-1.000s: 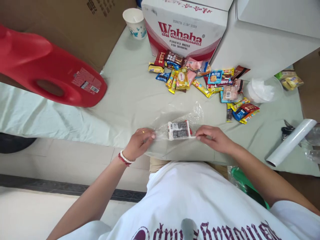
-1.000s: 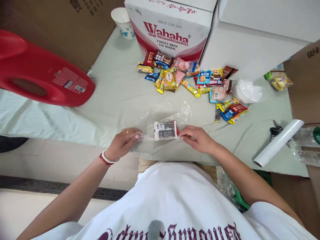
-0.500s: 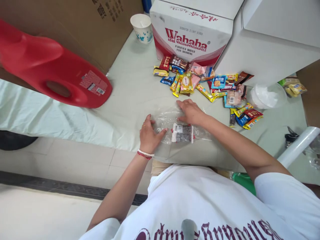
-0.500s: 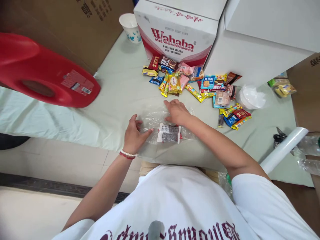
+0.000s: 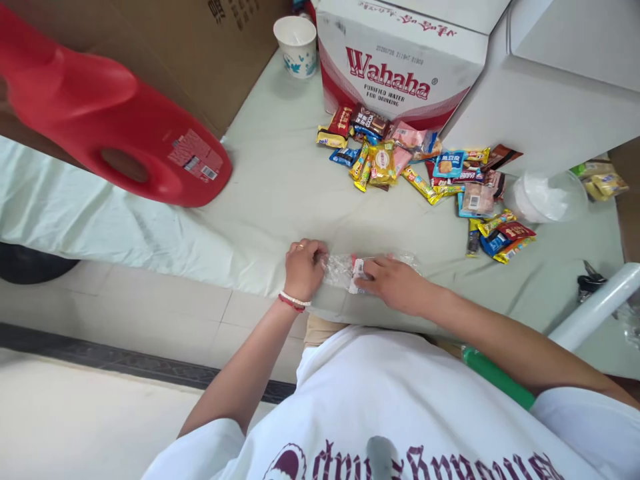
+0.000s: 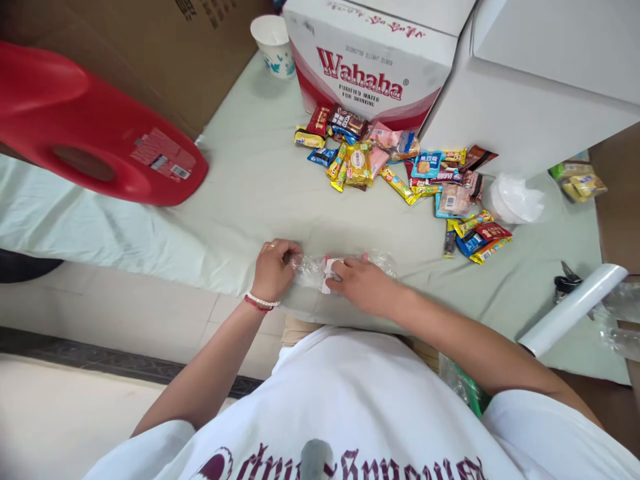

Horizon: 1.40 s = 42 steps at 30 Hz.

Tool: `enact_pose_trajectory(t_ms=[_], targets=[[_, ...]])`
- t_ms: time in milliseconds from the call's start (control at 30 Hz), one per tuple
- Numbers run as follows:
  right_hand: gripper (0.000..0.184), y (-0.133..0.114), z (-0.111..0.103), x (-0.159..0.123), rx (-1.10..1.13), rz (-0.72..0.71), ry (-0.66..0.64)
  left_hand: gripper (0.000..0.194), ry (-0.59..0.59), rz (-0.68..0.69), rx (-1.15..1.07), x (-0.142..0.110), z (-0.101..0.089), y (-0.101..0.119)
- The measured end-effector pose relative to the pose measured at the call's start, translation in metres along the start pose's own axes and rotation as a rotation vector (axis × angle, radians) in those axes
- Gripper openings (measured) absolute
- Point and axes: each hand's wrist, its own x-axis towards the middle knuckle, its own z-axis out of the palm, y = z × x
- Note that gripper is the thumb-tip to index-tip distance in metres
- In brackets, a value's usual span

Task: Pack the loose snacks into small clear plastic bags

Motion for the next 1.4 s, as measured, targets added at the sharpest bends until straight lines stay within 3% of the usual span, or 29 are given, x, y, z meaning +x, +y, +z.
enact_pose_trajectory(t_ms=[100,200,333,433,533,600,733,800,900,1000,1100,1167,1233,1300,1367,1400], targets=[[0.043,-0.005,0.019,-0.007,0.001,0.028,0.07,0.011,-0.007,-0.014,-0.116,-0.013,-0.012,-0.008],[0.041,-0.008,0.03,-0.006,0.033,0.065,0.135,0.009,-0.067,-0.175,-0.368,-0.025,-0.024,-0.002],[0.034,-0.011,0.041,-0.003,0.104,0.082,0.208,0.02,-0.115,-0.293,-0.822,-0.033,-0.019,0.034],[0.029,-0.011,0.05,-0.006,0.215,0.083,0.298,0.019,-0.209,-0.265,-0.921,-0.031,0.003,0.064],[0.039,-0.006,0.054,-0.016,0.357,0.122,0.428,0.009,-0.2,-0.202,-0.828,-0.028,0.025,0.076],[0.04,0.0,0.053,-0.025,0.394,0.234,0.518,0.016,-0.162,-0.129,-0.708,-0.028,0.034,0.076],[0.032,0.013,0.045,-0.041,0.347,0.433,0.49,0.019,-0.116,0.071,-0.503,-0.036,0.039,0.07],[0.028,0.015,0.041,-0.048,0.315,0.43,0.47,0.025,-0.101,0.159,-0.426,-0.042,0.043,0.07],[0.029,0.006,0.044,-0.055,0.212,0.4,0.539,0.035,-0.032,0.29,-0.293,-0.049,0.052,0.069],[0.029,-0.012,0.059,-0.062,0.164,0.352,0.536,0.029,0.067,0.442,-0.175,-0.055,0.063,0.064],[0.025,-0.028,0.078,-0.069,0.241,0.337,0.455,0.022,0.112,0.554,-0.066,-0.063,0.07,0.057],[0.024,-0.032,0.084,-0.075,0.373,0.372,0.479,0.02,0.116,0.581,0.001,-0.069,0.07,0.052],[0.024,-0.031,0.084,-0.079,0.498,0.519,0.611,0.02,0.11,0.586,0.036,-0.075,0.068,0.049],[0.034,-0.025,0.081,-0.079,0.535,0.758,0.726,0.02,0.109,0.585,0.014,-0.076,0.066,0.049],[0.047,-0.017,0.078,-0.074,0.516,0.915,0.677,0.017,0.121,0.526,-0.024,-0.072,0.067,0.052],[0.043,-0.014,0.076,-0.071,0.509,0.928,0.609,0.02,0.129,0.473,-0.033,-0.069,0.068,0.054]])
